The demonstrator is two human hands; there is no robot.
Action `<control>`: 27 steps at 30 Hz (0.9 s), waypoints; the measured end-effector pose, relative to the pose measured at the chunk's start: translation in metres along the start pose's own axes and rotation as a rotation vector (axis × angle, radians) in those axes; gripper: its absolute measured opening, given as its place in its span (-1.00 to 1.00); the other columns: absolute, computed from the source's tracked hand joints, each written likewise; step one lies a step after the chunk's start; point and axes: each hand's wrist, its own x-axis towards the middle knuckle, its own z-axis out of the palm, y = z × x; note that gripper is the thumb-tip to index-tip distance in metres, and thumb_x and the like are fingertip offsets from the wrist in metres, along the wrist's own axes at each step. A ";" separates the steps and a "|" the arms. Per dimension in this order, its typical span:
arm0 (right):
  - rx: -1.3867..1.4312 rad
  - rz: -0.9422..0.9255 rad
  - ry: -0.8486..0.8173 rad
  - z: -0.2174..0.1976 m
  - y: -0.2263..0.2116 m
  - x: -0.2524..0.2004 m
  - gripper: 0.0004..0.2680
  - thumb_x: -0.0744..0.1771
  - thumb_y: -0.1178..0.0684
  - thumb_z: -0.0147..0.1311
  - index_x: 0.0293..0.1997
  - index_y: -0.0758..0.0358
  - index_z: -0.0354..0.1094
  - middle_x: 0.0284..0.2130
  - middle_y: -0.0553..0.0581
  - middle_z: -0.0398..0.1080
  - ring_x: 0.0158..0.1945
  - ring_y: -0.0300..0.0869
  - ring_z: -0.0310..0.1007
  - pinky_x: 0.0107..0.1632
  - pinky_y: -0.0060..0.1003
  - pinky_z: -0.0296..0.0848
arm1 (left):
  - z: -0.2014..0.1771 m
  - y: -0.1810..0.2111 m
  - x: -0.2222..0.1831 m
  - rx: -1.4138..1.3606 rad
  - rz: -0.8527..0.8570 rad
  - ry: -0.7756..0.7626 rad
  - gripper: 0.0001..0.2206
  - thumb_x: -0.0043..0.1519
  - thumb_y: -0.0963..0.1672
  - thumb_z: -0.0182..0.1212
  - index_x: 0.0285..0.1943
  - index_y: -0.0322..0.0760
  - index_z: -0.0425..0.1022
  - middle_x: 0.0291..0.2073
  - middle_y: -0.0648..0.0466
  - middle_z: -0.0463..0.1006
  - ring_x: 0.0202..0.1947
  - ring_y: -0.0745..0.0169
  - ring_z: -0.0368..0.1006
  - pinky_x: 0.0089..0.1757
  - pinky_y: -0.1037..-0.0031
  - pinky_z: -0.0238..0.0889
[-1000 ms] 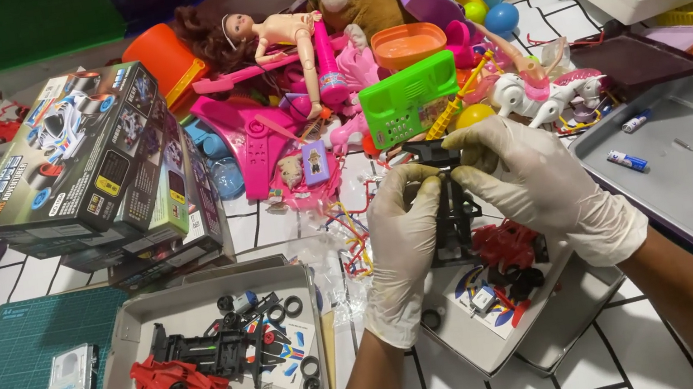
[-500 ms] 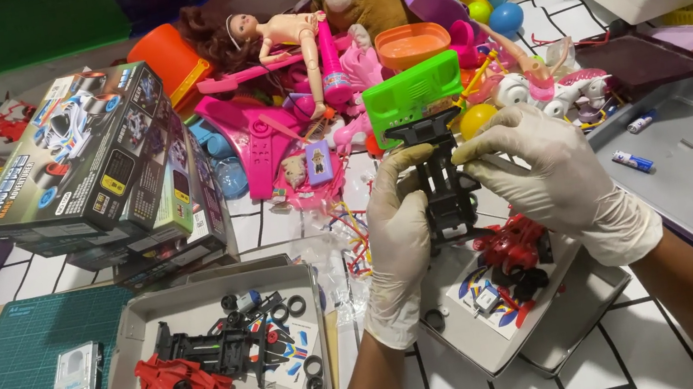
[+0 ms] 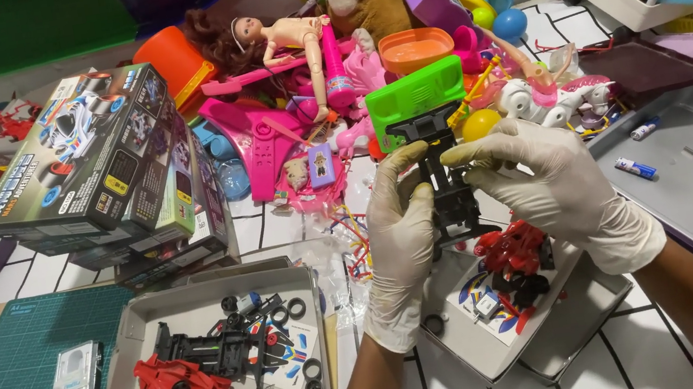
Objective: Assembling a plastic toy model car by joining various small components.
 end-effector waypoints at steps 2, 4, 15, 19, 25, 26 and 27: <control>0.033 0.082 0.008 -0.001 0.003 -0.002 -0.81 0.27 0.25 0.30 -0.09 0.06 0.60 -0.47 0.09 0.41 -0.38 -0.25 0.32 -0.22 -0.39 0.48 | -0.005 -0.006 0.003 -0.003 0.040 -0.022 -0.56 0.22 -0.35 0.08 0.29 -0.27 0.44 0.17 -0.03 0.48 0.12 0.13 0.47 0.15 0.27 0.33; 0.066 0.165 0.016 -0.002 0.006 -0.004 -0.80 0.26 0.27 0.31 -0.11 0.09 0.60 -0.49 0.11 0.43 -0.38 -0.27 0.31 -0.23 -0.41 0.50 | -0.007 -0.010 0.003 -0.005 0.080 -0.043 -0.57 0.20 -0.34 0.15 0.28 -0.29 0.44 0.17 -0.04 0.48 0.11 0.10 0.50 0.13 0.27 0.36; 0.289 0.442 -0.042 0.002 0.027 -0.004 -0.84 0.26 0.30 0.27 -0.13 0.23 0.58 -0.38 0.14 0.55 -0.28 -0.28 0.43 -0.10 -0.26 0.54 | -0.009 -0.006 0.003 0.114 0.178 -0.091 -0.58 0.17 -0.32 0.23 0.24 -0.33 0.47 0.15 -0.09 0.47 0.13 -0.06 0.52 0.11 0.26 0.39; 0.353 0.483 -0.035 0.000 0.020 -0.001 -0.81 0.27 0.28 0.27 -0.05 0.24 0.55 -0.31 0.15 0.54 -0.23 -0.25 0.46 -0.03 -0.23 0.53 | -0.008 -0.007 0.003 0.119 0.167 -0.103 -0.58 0.17 -0.32 0.22 0.24 -0.33 0.47 0.15 -0.08 0.46 0.10 -0.02 0.52 0.11 0.25 0.39; 0.315 0.392 -0.042 -0.003 0.011 0.002 -0.81 0.28 0.33 0.20 -0.06 0.27 0.60 -0.28 0.19 0.52 -0.17 -0.23 0.50 -0.05 -0.24 0.56 | -0.005 -0.009 0.001 0.138 0.135 -0.090 -0.58 0.16 -0.34 0.18 0.23 -0.32 0.48 0.16 -0.07 0.45 0.10 0.00 0.52 0.12 0.24 0.39; 0.330 0.436 -0.042 -0.002 0.012 0.002 -0.82 0.29 0.31 0.20 -0.06 0.26 0.58 -0.31 0.17 0.53 -0.21 -0.23 0.50 -0.06 -0.26 0.56 | -0.004 -0.007 0.000 0.124 0.108 -0.094 -0.55 0.15 -0.35 0.13 0.25 -0.31 0.47 0.17 -0.09 0.44 0.10 -0.03 0.52 0.11 0.23 0.40; 0.344 0.479 -0.041 -0.001 0.012 0.003 -0.83 0.29 0.29 0.20 -0.06 0.25 0.57 -0.35 0.16 0.54 -0.26 -0.24 0.49 -0.08 -0.28 0.56 | -0.003 -0.003 0.000 0.109 0.084 -0.099 -0.53 0.14 -0.37 0.08 0.26 -0.30 0.45 0.19 -0.10 0.43 0.09 -0.05 0.52 0.10 0.22 0.41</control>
